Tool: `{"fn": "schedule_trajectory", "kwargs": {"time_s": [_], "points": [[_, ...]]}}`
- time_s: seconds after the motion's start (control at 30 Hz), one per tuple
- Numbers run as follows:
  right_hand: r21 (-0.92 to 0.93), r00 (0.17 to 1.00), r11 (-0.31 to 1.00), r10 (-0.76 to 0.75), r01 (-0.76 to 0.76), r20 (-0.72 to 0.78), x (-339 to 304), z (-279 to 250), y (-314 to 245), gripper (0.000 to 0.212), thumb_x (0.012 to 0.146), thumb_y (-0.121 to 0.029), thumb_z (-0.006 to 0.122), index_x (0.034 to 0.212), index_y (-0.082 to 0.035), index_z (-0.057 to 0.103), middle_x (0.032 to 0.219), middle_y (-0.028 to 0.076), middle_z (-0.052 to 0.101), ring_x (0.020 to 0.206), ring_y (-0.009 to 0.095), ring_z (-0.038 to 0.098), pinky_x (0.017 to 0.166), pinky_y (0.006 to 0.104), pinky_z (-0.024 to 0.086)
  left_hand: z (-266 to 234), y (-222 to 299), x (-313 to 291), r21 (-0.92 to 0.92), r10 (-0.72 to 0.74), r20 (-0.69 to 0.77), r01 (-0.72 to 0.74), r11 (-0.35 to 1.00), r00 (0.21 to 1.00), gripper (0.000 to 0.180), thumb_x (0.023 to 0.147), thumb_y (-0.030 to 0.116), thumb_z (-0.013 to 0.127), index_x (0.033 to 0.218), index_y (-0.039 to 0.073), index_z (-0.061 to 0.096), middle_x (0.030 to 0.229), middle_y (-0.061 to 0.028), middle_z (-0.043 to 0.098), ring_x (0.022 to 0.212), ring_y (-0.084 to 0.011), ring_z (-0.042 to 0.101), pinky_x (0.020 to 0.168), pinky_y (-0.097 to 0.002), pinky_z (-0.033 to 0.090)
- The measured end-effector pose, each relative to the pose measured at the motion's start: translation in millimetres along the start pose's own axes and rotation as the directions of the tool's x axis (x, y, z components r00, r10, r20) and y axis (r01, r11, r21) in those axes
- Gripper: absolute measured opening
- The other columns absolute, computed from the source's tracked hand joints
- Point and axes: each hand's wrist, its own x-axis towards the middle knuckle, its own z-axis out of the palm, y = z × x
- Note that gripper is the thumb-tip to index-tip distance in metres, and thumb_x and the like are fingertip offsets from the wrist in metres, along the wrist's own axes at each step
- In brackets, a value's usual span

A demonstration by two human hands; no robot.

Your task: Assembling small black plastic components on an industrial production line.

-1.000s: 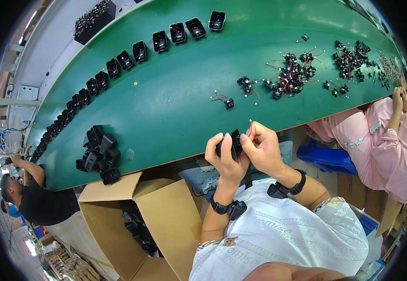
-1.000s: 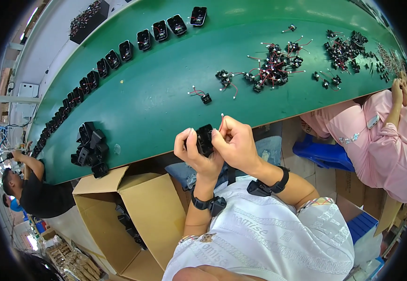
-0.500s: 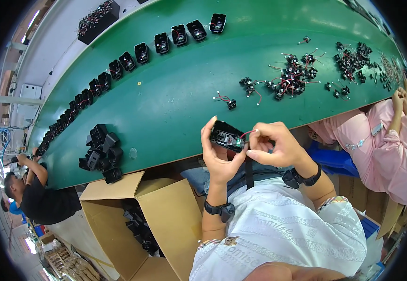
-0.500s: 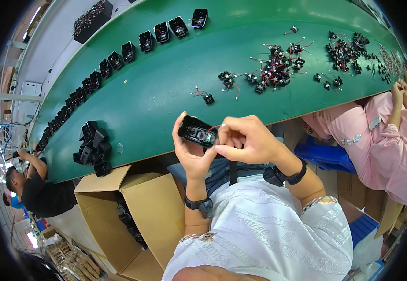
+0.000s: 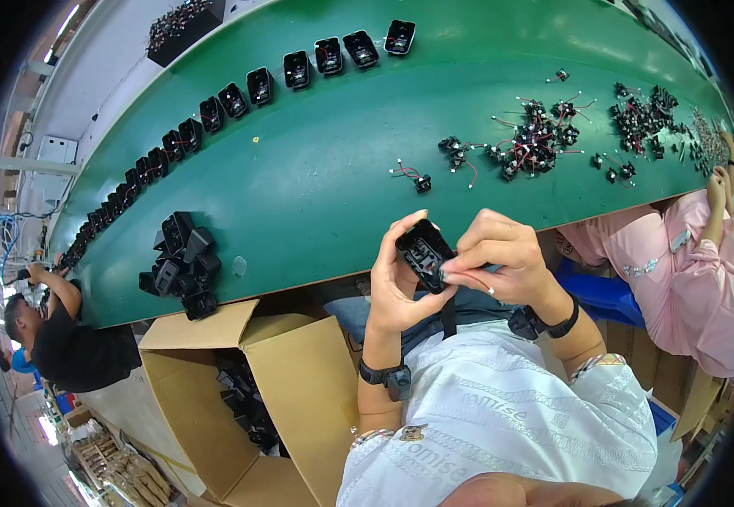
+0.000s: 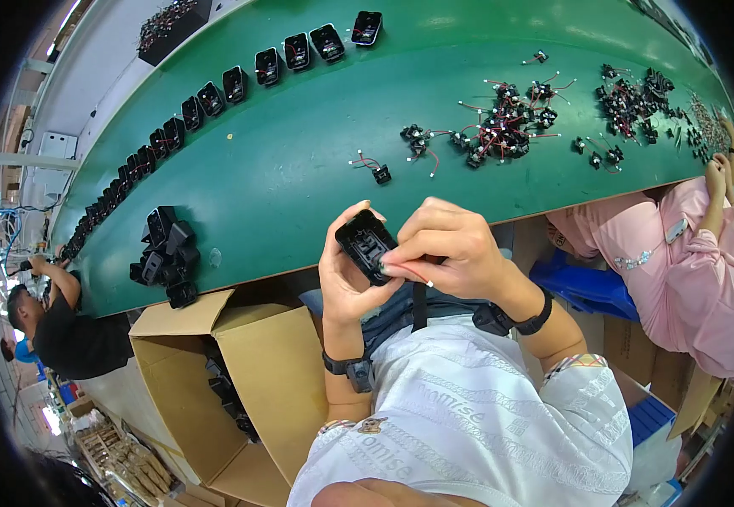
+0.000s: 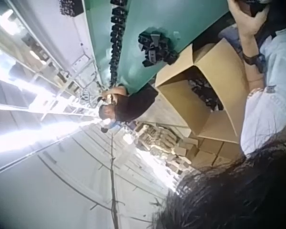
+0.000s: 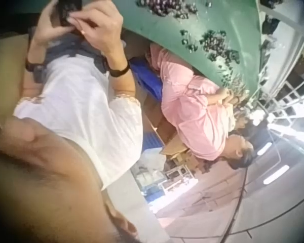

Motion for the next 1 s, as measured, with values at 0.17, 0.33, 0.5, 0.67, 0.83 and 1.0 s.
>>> {"fn": "schedule_trajectory", "kwargs": {"time_s": [0.17, 0.33, 0.5, 0.67, 0.83, 1.0], "points": [[-0.052, 0.999, 0.998, -0.033, 0.032, -0.027, 0.3, 4.3, -0.6, 0.022, 0.069, -0.012, 0.093, 0.086, -0.012, 0.08, 0.079, -0.001, 0.066, 0.071, 0.017, 0.059, 0.061, 0.0311, 0.044, 8.4, 9.7, 0.7, -0.032, -0.051, -0.081, 0.049, 0.998, 0.995, 0.093, 0.064, -0.004, 0.087, 0.147, -0.002, 0.045, 0.128, -0.0102, 0.058, 0.116, -0.017, 0.06, 0.1, -0.0317, 0.051], [-0.111, 0.987, 0.988, -0.092, 0.107, 0.134, 10.5, -9.0, 3.9, 0.02, 0.071, -0.011, 0.09, 0.086, -0.011, 0.078, 0.082, 0.0, 0.063, 0.075, 0.02, 0.057, 0.064, 0.0328, 0.045, -2.6, 20.5, 4.2, 0.041, -0.177, 0.053, 0.175, 0.984, 0.983, 0.091, 0.068, -0.006, 0.084, 0.149, 0.0, 0.043, 0.132, -0.0064, 0.048, 0.114, -0.0141, 0.06, 0.089, -0.0268, 0.055], [-0.212, 0.961, 0.957, -0.148, 0.199, 0.233, 8.7, -11.2, 8.0, 0.022, 0.07, -0.008, 0.084, 0.089, -0.01, 0.074, 0.085, 0.001, 0.06, 0.079, 0.023, 0.056, 0.067, 0.0353, 0.046, -1.6, 20.9, 7.3, 0.103, -0.244, 0.028, 0.24, 0.965, 0.969, 0.088, 0.07, -0.005, 0.083, 0.148, -0.002, 0.044, 0.123, -0.0082, 0.058, 0.109, -0.0135, 0.062, 0.09, -0.0286, 0.054], [-0.297, 0.915, 0.914, -0.154, 0.275, 0.373, 8.2, -16.5, 10.0, 0.023, 0.069, -0.007, 0.081, 0.09, -0.009, 0.071, 0.091, 0.003, 0.059, 0.082, 0.024, 0.057, 0.069, 0.0373, 0.047, -0.6, 29.2, 11.8, 0.452, -0.35, 0.089, 0.276, 0.848, 0.932, 0.089, 0.07, -0.005, 0.083, 0.149, 0.001, 0.043, 0.125, -0.0052, 0.053, 0.099, -0.0074, 0.058, 0.07, -0.0229, 0.049], [-0.081, 0.935, 0.993, -0.055, 0.088, 0.349, 10.7, -16.5, 17.8, 0.03, 0.074, -0.007, 0.082, 0.104, -0.011, 0.075, 0.101, 0.006, 0.061, 0.086, 0.025, 0.058, 0.074, 0.0368, 0.049, -2.3, 17.1, 12.4, 0.329, -0.224, 0.032, 0.201, 0.923, 0.974, 0.09, 0.068, 0.0, 0.085, 0.148, 0.001, 0.045, 0.13, -0.0086, 0.051, 0.104, -0.014, 0.06, 0.083, -0.0276, 0.052], [-0.127, 0.987, 0.991, 0.069, -0.05, 0.145, 11.3, -19.2, 17.6, 0.027, 0.08, -0.004, 0.078, 0.107, -0.009, 0.075, 0.115, 0.011, 0.065, 0.1, 0.029, 0.065, 0.082, 0.0371, 0.054, -21.0, 19.0, 11.2, 0.847, 0.14, -0.039, -0.042, 0.529, 0.989, 0.083, 0.065, 0.012, 0.088, 0.141, 0.006, 0.056, 0.132, -0.0157, 0.051, 0.118, -0.0294, 0.056, 0.101, -0.0401, 0.049]]}}
